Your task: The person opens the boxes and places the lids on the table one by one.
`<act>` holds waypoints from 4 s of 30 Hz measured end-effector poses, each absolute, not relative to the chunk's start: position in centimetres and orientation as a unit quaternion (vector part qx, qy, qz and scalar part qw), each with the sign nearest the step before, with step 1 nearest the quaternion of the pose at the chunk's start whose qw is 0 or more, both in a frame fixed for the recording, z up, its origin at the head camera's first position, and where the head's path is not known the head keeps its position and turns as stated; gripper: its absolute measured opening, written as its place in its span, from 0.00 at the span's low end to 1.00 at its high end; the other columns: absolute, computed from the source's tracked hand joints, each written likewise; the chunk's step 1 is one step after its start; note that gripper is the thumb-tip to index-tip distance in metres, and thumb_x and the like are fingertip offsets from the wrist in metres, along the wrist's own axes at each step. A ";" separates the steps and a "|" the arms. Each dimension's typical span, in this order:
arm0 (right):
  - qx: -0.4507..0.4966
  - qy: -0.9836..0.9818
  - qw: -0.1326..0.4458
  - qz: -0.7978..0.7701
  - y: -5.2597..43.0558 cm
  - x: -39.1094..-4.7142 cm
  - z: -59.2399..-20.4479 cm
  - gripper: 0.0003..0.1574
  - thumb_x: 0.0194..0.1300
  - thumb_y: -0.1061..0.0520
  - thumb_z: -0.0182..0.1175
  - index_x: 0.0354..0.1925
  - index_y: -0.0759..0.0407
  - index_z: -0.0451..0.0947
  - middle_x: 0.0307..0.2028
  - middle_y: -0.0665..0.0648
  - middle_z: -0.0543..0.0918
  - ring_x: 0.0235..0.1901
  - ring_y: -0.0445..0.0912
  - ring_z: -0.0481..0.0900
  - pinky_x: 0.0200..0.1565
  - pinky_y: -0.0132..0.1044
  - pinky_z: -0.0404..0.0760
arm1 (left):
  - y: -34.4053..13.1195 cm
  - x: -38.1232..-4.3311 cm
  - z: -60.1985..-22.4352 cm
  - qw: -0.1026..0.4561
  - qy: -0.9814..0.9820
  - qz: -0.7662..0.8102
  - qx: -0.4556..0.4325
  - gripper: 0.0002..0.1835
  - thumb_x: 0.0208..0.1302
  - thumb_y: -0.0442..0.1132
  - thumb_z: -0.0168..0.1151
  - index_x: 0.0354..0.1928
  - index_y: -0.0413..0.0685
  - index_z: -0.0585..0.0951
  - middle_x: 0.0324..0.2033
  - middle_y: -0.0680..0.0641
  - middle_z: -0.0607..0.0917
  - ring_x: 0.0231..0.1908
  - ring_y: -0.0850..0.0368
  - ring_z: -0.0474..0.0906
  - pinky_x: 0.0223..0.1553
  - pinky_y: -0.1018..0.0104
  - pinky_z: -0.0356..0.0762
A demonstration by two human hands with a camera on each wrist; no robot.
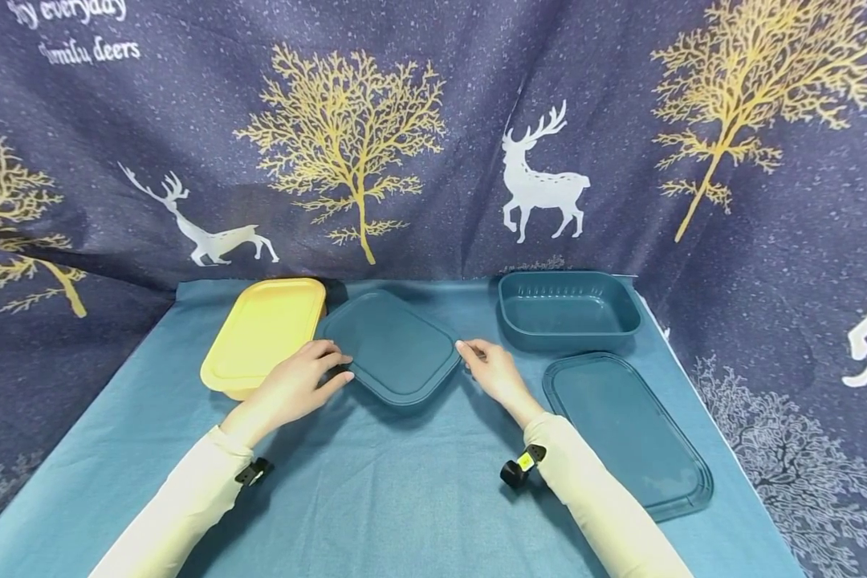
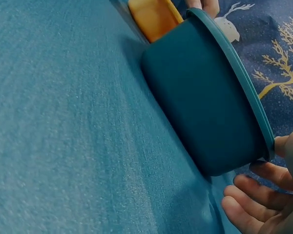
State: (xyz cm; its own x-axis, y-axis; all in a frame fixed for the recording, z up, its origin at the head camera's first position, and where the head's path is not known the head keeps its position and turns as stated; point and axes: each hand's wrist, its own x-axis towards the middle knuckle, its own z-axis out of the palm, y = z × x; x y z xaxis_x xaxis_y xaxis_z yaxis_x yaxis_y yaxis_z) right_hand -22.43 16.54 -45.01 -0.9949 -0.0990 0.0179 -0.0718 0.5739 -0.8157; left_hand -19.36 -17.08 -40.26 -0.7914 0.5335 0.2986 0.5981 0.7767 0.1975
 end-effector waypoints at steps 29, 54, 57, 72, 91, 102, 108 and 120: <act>-0.087 0.896 0.014 -0.435 16.1 -19.7 -45.6 0.27 0.75 0.36 0.54 0.41 0.55 0.87 0.35 0.51 0.88 0.34 0.42 0.83 0.41 0.41 0.80 | -20.3 -22.9 -40.8 0.031 -0.955 -0.174 -0.239 0.34 0.74 0.54 0.59 0.68 0.34 0.73 0.70 0.32 0.67 0.70 0.34 0.63 0.68 0.40 0.63; -0.055 0.895 0.009 -0.443 17.6 -22.6 -45.7 0.34 0.79 0.35 0.44 0.41 0.60 0.84 0.35 0.58 0.86 0.35 0.49 0.84 0.35 0.39 0.81 | -18.1 -22.1 -41.2 0.078 -0.957 -0.173 -0.220 0.32 0.69 0.57 0.64 0.62 0.37 0.80 0.59 0.34 0.76 0.56 0.39 0.77 0.55 0.44 0.77; -0.053 0.892 0.005 -0.449 17.9 -23.2 -45.7 0.34 0.80 0.37 0.44 0.41 0.62 0.83 0.36 0.61 0.86 0.35 0.50 0.85 0.37 0.40 0.83 | -17.8 -21.9 -41.3 0.088 -0.955 -0.174 -0.222 0.31 0.68 0.56 0.66 0.61 0.38 0.81 0.57 0.36 0.77 0.52 0.41 0.79 0.51 0.46 0.79; -0.012 0.880 0.011 -0.475 17.8 -25.6 -45.6 0.29 0.81 0.38 0.42 0.50 0.59 0.78 0.43 0.61 0.83 0.42 0.52 0.84 0.47 0.46 0.83 | -16.4 -21.4 -42.4 0.143 -0.953 -0.167 -0.209 0.24 0.63 0.48 0.73 0.55 0.40 0.86 0.48 0.38 0.78 0.44 0.45 0.77 0.42 0.50 0.80; 0.021 0.863 0.012 -0.504 17.6 -27.7 -45.3 0.35 0.81 0.37 0.39 0.55 0.62 0.78 0.44 0.62 0.82 0.42 0.50 0.83 0.48 0.43 0.81 | -14.8 -21.4 -42.2 0.160 -0.956 -0.157 -0.189 0.23 0.62 0.51 0.73 0.50 0.40 0.87 0.43 0.42 0.78 0.40 0.48 0.77 0.35 0.55 0.80; 0.035 0.852 0.016 -0.521 17.4 -27.9 -45.5 0.35 0.81 0.36 0.38 0.56 0.61 0.79 0.47 0.63 0.82 0.50 0.54 0.81 0.54 0.47 0.80 | -14.1 -21.7 -42.3 0.167 -0.955 -0.168 -0.179 0.22 0.63 0.50 0.72 0.50 0.39 0.86 0.44 0.42 0.78 0.44 0.47 0.74 0.39 0.54 0.81; 0.034 0.851 0.015 -0.523 17.5 -28.0 -45.6 0.38 0.81 0.35 0.38 0.65 0.62 0.75 0.56 0.66 0.80 0.54 0.57 0.81 0.57 0.48 0.79 | -13.9 -22.1 -42.5 0.162 -0.956 -0.168 -0.176 0.22 0.65 0.50 0.71 0.51 0.40 0.86 0.44 0.42 0.78 0.45 0.46 0.74 0.38 0.54 0.81; 0.020 0.863 0.048 -0.502 17.8 -28.1 -45.3 0.50 0.75 0.28 0.44 0.77 0.61 0.57 0.71 0.66 0.67 0.57 0.60 0.79 0.60 0.52 0.76 | -13.3 -23.0 -42.8 0.168 -0.955 -0.173 -0.173 0.23 0.65 0.51 0.71 0.52 0.39 0.86 0.46 0.41 0.78 0.46 0.45 0.74 0.41 0.53 0.81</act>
